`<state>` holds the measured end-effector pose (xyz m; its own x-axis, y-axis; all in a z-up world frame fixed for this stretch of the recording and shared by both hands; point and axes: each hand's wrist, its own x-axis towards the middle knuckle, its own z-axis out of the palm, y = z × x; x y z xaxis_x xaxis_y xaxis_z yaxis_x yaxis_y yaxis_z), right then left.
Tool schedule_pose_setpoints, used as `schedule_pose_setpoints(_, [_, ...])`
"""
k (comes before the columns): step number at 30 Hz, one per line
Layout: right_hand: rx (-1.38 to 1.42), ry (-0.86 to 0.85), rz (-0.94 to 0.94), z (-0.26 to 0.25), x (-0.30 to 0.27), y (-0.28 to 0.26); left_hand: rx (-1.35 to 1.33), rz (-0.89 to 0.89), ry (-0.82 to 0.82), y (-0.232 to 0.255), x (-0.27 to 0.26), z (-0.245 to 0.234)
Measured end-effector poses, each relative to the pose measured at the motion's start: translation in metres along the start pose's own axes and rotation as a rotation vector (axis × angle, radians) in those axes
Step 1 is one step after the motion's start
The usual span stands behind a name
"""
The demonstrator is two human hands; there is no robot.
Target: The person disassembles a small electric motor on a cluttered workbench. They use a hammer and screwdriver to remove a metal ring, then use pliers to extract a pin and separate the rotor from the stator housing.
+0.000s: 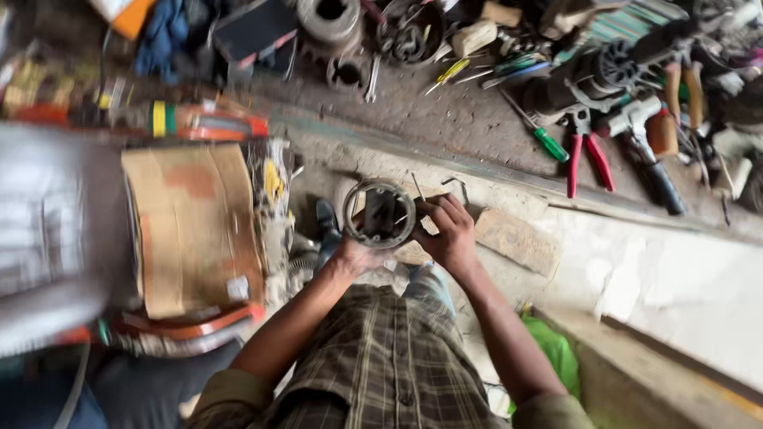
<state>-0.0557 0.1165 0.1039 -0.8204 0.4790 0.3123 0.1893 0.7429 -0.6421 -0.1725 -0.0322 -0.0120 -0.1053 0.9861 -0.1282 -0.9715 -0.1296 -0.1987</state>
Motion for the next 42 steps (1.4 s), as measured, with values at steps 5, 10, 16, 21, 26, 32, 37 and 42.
schedule_pose_setpoints(5, [0.179, 0.257, 0.379, 0.045, 0.031, -0.034, 0.2, -0.184, 0.133, 0.087, 0.018, -0.011])
schedule_pose_setpoints(10, [-0.116, 0.218, 0.264, 0.07, 0.034, -0.044, 0.198, -0.241, 0.162, 0.104, 0.009, -0.032])
schedule_pose_setpoints(16, [-0.299, 0.184, 0.251, 0.1, 0.06, 0.031, 0.759, 0.075, -0.002, 0.137, -0.009, -0.042])
schedule_pose_setpoints(21, [-0.457, 0.018, 0.087, 0.12, 0.108, 0.111, 0.463, 0.004, 0.371, 0.152, -0.038, -0.026])
schedule_pose_setpoints(26, [-0.627, 0.046, 0.068, 0.133, 0.138, 0.132, 0.511, -0.022, 0.464, 0.204, -0.023, -0.039])
schedule_pose_setpoints(32, [-0.402, 0.234, 0.399, 0.172, 0.19, 0.077, 0.48, -0.075, 0.414, 0.269, 0.054, -0.039])
schedule_pose_setpoints(37, [-0.376, 0.225, 0.57, 0.21, 0.214, 0.049, 0.511, -0.169, 0.379, 0.297, 0.075, 0.009])
schedule_pose_setpoints(42, [-0.267, 0.201, 0.709, 0.214, 0.219, 0.05, 0.586, -0.208, 0.399, 0.307, 0.104, 0.051])
